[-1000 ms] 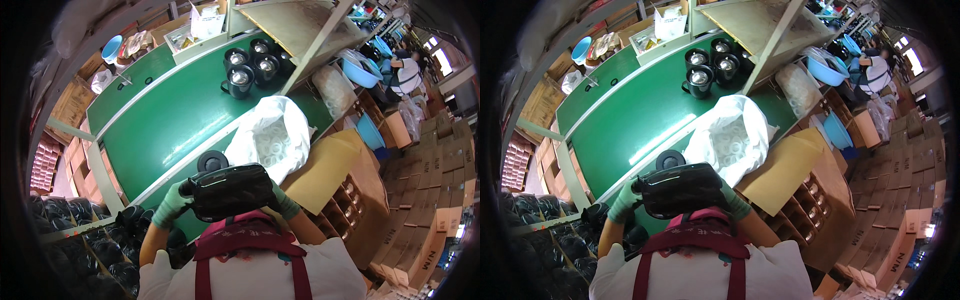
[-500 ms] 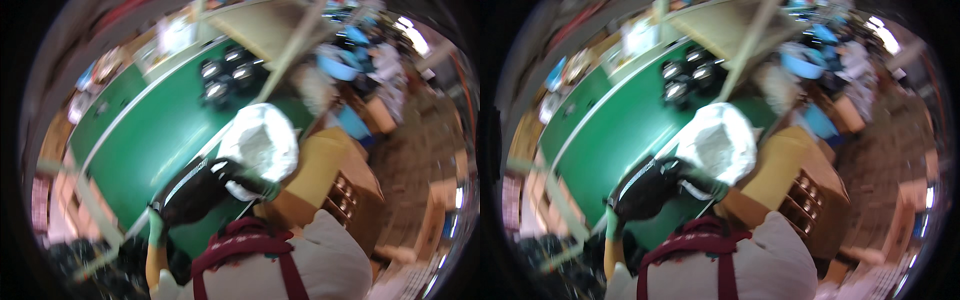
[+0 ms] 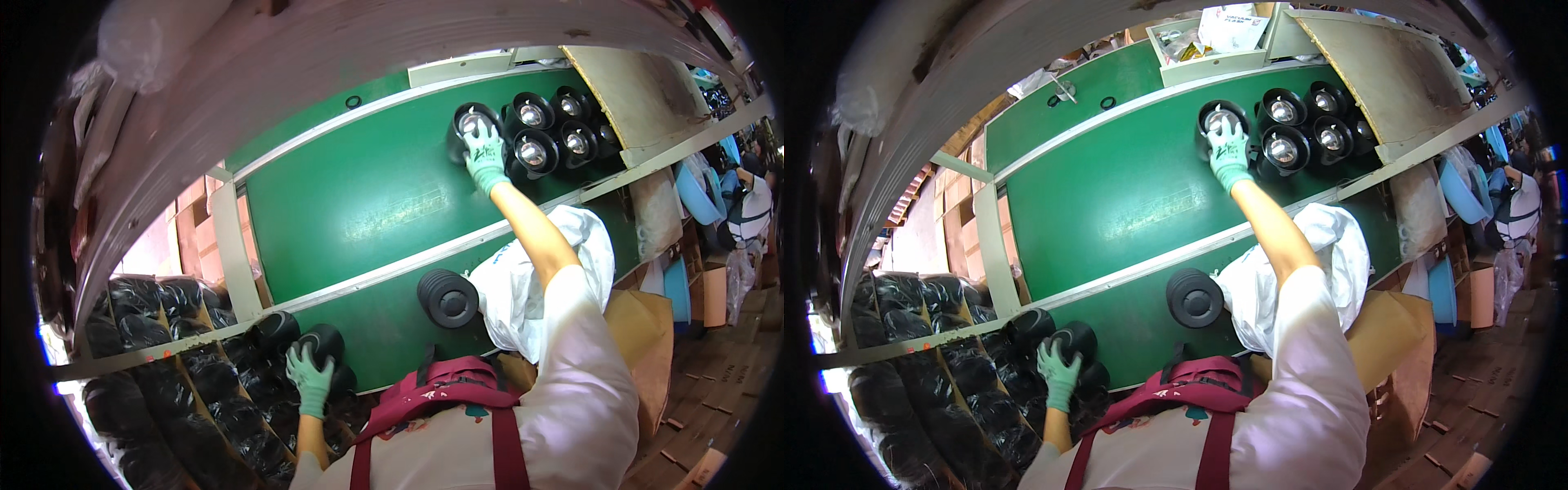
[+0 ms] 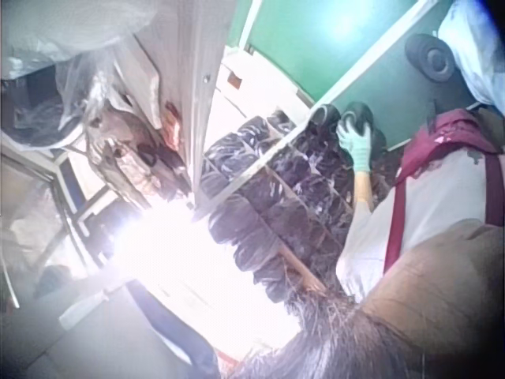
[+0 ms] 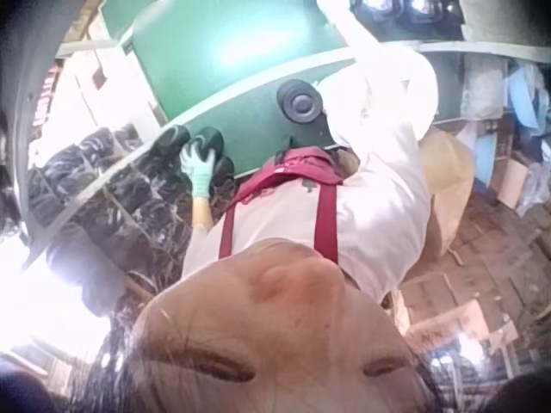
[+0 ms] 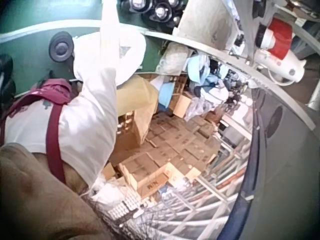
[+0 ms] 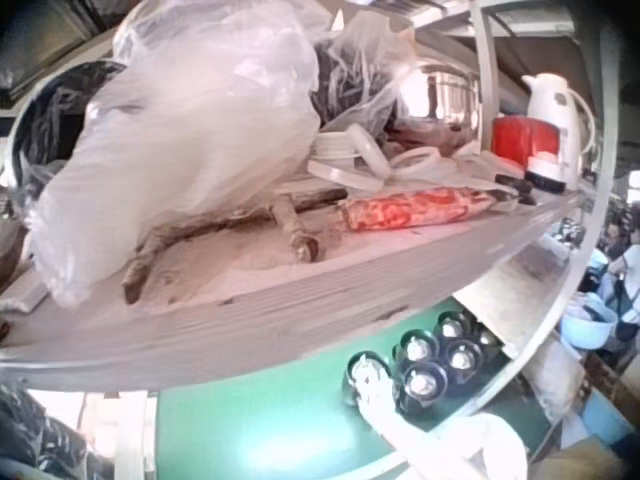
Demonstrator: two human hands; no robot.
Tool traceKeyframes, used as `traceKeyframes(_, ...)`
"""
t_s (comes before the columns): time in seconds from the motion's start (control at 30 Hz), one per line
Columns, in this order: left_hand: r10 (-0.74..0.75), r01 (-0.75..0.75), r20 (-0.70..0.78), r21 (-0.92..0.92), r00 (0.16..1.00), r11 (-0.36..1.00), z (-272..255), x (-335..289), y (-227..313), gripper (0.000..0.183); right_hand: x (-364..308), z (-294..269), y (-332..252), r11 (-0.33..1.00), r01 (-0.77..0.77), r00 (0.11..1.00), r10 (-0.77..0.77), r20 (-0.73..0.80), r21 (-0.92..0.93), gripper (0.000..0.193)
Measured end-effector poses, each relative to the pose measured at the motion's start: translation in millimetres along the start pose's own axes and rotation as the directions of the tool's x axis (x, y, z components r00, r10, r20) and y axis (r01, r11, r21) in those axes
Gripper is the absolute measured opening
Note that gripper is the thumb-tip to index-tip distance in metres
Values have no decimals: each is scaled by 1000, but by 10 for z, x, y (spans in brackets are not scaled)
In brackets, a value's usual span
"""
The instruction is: The person repeatedly picks up black kettles, inserts a small white circular gasket into the kettle opening, and places the assembled kettles on a green workbench. The person also handles a cardboard tray of wrapped kettles and bubble wrap.
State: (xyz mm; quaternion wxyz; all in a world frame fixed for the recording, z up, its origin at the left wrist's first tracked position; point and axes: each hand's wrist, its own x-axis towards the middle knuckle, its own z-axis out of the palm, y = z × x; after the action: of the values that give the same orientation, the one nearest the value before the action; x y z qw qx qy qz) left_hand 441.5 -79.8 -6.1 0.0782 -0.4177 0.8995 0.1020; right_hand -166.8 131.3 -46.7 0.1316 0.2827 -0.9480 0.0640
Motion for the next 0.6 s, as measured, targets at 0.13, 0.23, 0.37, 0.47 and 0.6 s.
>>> traceKeyframes(0.13, -70, 77, -151, 44, 986, 996, 119, -278, 61, 94, 269, 480, 128, 971, -3, 993, 31, 115, -238, 65)
traceKeyframes(0.23, -116, 122, -153, 33, 981, 992, 63, -83, 95, 93, 170, 347, 474, 991, 119, 993, -119, -4, 58, 68)
traceKeyframes(0.37, -173, 190, -131, 136, 976, 972, 75, -112, -35, 77, -499, -573, 281, 865, 206, 970, -243, 24, 457, 55)
traceKeyframes(0.47, 75, -71, -110, 40, 991, 997, -125, -4, 191, 73, -1298, -1383, 620, 713, 164, 978, -210, -16, 682, 41)
traceKeyframes(0.6, 499, -520, -165, -132, 851, 844, 17, -38, 1015, 64, -2446, -2319, 1451, 758, 23, 971, 139, -195, 652, 32)
